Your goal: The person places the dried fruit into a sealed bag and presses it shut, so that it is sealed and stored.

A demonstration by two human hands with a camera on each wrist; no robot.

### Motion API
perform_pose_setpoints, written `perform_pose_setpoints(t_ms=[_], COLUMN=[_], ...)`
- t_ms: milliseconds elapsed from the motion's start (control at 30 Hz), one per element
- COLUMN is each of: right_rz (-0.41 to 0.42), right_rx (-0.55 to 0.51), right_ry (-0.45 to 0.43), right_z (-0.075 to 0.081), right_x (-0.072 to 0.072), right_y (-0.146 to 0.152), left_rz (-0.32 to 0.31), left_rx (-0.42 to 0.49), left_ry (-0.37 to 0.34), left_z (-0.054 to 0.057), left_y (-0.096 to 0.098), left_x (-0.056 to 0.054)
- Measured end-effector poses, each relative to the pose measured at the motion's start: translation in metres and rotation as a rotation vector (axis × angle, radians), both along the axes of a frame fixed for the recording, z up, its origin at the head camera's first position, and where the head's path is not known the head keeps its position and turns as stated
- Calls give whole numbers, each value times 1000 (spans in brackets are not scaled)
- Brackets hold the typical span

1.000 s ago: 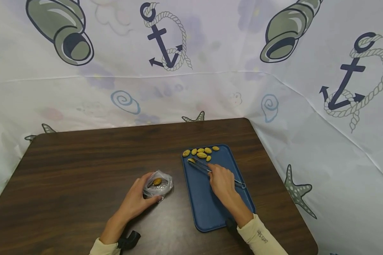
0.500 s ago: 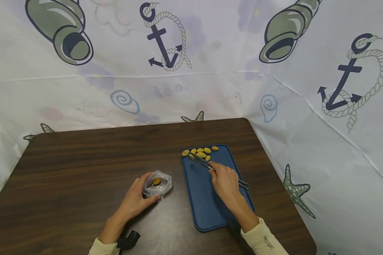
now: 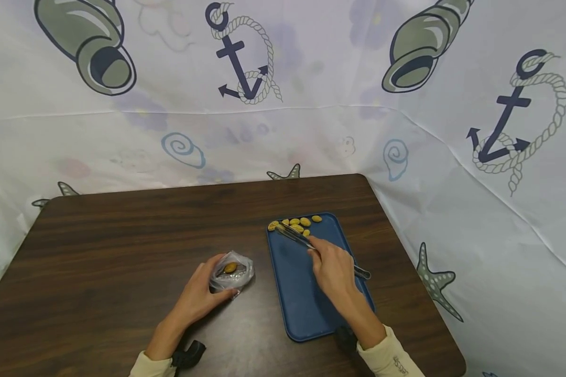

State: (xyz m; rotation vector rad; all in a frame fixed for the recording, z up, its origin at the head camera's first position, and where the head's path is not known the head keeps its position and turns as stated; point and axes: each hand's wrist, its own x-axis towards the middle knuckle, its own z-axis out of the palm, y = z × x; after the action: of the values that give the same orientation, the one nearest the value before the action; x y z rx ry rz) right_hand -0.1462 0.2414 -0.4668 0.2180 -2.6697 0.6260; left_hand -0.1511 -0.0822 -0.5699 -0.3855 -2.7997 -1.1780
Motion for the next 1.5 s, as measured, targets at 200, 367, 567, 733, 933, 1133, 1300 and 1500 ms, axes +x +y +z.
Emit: perform_pose_setpoints(t_ms=[200, 367, 567, 733, 933, 1133, 1300, 1500], right_rz=[24, 74, 125, 164, 197, 240, 267, 281], right_rx=[-2, -12, -23, -20, -14, -16, -5, 33], right_ry=[6, 20, 44, 8, 7, 19, 25, 12], right_z=[4, 7, 7, 8, 4, 0, -2, -7], right_x=[4, 10, 15, 17, 19, 21, 22, 24], right_y=[-3, -12, -22, -28, -34, -47, -56, -65], left_rz=[-7, 1, 1, 5, 5, 1, -2, -4], left_rx=[4, 3, 9, 9, 4, 6, -4, -3], left_ry=[10, 0, -19, -33, -44, -32, -33, -42], left_z=[-1, -1, 2, 3, 4, 5, 2, 0], left_y=[-1, -1, 1, 2, 1, -2, -2, -2], left_x=[0, 0, -1, -2, -1, 0, -2, -2])
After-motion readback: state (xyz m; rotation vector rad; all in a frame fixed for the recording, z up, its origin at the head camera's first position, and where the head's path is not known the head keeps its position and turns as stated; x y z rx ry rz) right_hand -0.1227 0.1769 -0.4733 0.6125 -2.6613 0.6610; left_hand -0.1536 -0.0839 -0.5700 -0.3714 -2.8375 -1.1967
